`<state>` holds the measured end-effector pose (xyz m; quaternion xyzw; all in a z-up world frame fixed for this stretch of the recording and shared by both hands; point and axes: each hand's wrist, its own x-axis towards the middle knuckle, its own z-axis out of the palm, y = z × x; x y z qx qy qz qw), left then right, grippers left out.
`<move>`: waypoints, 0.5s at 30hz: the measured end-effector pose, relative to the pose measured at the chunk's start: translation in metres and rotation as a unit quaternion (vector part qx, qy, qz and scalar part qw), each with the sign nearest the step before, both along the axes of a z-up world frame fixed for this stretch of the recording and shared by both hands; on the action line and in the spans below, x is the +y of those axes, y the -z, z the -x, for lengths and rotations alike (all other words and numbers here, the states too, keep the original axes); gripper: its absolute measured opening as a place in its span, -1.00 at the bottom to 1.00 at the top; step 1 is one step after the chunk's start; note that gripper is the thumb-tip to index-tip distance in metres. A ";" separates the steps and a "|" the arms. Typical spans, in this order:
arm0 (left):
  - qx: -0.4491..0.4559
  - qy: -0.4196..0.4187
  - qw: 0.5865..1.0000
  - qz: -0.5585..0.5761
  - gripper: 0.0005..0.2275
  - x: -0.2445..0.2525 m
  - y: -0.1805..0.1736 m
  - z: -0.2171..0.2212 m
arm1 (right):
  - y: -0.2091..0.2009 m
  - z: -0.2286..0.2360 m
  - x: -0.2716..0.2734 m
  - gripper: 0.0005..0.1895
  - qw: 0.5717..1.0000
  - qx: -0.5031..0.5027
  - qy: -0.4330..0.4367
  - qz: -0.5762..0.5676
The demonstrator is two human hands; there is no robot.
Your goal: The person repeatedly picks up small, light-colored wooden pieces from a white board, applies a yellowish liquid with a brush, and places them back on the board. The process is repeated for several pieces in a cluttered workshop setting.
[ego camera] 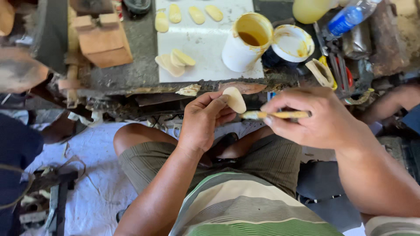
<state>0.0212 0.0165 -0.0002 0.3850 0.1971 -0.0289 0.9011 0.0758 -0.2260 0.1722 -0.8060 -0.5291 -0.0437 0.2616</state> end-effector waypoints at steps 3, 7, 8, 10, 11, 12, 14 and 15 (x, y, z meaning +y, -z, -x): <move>-0.011 -0.009 1.000 -0.003 -0.86 0.000 0.014 0.001 | -0.002 0.003 -0.002 -0.83 1.000 0.001 0.023 0.001; -0.020 -0.003 0.999 -0.045 -0.85 -0.004 -0.012 0.005 | 0.004 -0.001 0.007 -0.81 0.999 0.004 0.028 -0.017; -0.021 -0.003 0.999 -0.045 -0.85 -0.004 -0.005 0.001 | 0.005 0.001 0.002 -0.81 0.999 0.003 0.027 -0.017; -0.035 -0.043 0.998 -0.010 -0.83 -0.002 0.011 0.000 | 0.010 0.002 -0.003 -0.80 1.000 0.015 0.011 0.004; -0.035 -0.043 0.998 -0.010 -0.83 -0.001 0.011 0.001 | 0.007 0.005 -0.004 -0.80 1.000 0.016 0.010 0.004; -0.032 -0.043 0.999 -0.009 -0.81 -0.001 0.011 0.001 | 0.004 0.008 -0.006 -0.79 0.998 0.030 0.051 -0.019; -0.030 -0.035 0.999 -0.009 -0.79 -0.005 0.005 0.004 | 0.007 0.012 -0.007 -0.78 0.993 0.044 0.100 -0.042; -0.042 -0.040 0.998 0.015 -0.85 -0.008 -0.001 0.006 | 0.012 0.011 -0.005 -0.77 0.992 0.029 0.110 -0.048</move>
